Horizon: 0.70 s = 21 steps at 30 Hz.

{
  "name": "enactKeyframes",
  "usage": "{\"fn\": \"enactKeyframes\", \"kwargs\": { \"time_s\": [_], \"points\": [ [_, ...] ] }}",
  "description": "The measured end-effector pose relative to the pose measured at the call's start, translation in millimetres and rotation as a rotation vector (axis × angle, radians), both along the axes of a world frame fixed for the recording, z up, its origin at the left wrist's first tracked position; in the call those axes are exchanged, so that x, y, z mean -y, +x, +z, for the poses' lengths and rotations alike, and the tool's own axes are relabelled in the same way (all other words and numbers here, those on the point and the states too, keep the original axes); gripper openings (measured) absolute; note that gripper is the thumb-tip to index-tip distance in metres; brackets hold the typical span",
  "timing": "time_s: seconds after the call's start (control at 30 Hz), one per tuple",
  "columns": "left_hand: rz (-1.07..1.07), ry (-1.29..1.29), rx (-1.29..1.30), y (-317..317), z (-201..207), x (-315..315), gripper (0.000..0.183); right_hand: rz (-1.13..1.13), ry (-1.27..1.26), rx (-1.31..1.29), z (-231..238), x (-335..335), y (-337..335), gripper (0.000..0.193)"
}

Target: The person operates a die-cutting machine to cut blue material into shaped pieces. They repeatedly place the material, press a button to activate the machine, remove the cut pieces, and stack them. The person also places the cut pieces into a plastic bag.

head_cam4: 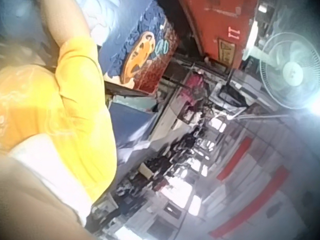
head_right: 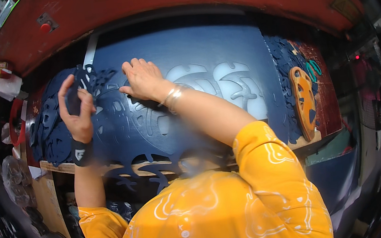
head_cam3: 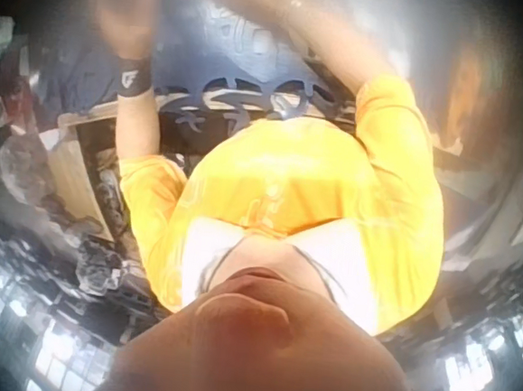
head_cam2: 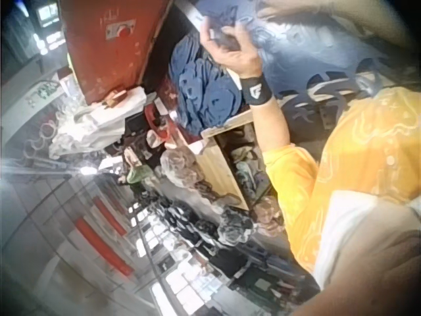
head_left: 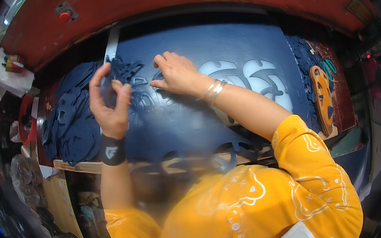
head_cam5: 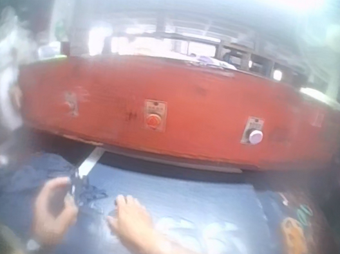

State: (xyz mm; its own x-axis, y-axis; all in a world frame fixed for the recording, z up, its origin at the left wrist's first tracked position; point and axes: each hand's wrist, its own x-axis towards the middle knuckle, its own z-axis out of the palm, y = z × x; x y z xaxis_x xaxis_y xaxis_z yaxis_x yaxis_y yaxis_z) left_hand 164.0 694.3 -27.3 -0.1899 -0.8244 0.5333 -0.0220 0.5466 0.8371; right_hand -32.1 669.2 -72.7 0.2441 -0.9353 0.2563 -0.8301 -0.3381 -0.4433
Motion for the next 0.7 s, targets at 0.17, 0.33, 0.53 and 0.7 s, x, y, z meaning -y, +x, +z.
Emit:
{"fn": "enactKeyframes", "kwargs": {
  "time_s": [0.17, 0.33, 0.53, 0.7],
  "points": [
    [-0.180, -0.066, 0.192, 3.7, -16.1, -25.4, 0.053, -0.020, -0.047, -0.157, -13.2, 20.0, 15.7, 0.037],
    [-0.471, -0.214, 0.680, -25.0, -30.8, -46.1, 0.067, 0.035, 0.032, -0.247, -1.8, 28.2, -12.6, 0.016],
    [-0.529, -0.456, 0.970, -34.8, -46.4, -65.1, 0.069, -0.397, 0.267, 0.224, 34.8, -29.5, -147.0, 0.027],
    [-0.666, -0.509, 1.003, -38.7, -24.2, -43.0, 0.067, -0.366, 0.173, 0.225, 32.6, -107.0, -170.4, 0.032]
  ]
}}
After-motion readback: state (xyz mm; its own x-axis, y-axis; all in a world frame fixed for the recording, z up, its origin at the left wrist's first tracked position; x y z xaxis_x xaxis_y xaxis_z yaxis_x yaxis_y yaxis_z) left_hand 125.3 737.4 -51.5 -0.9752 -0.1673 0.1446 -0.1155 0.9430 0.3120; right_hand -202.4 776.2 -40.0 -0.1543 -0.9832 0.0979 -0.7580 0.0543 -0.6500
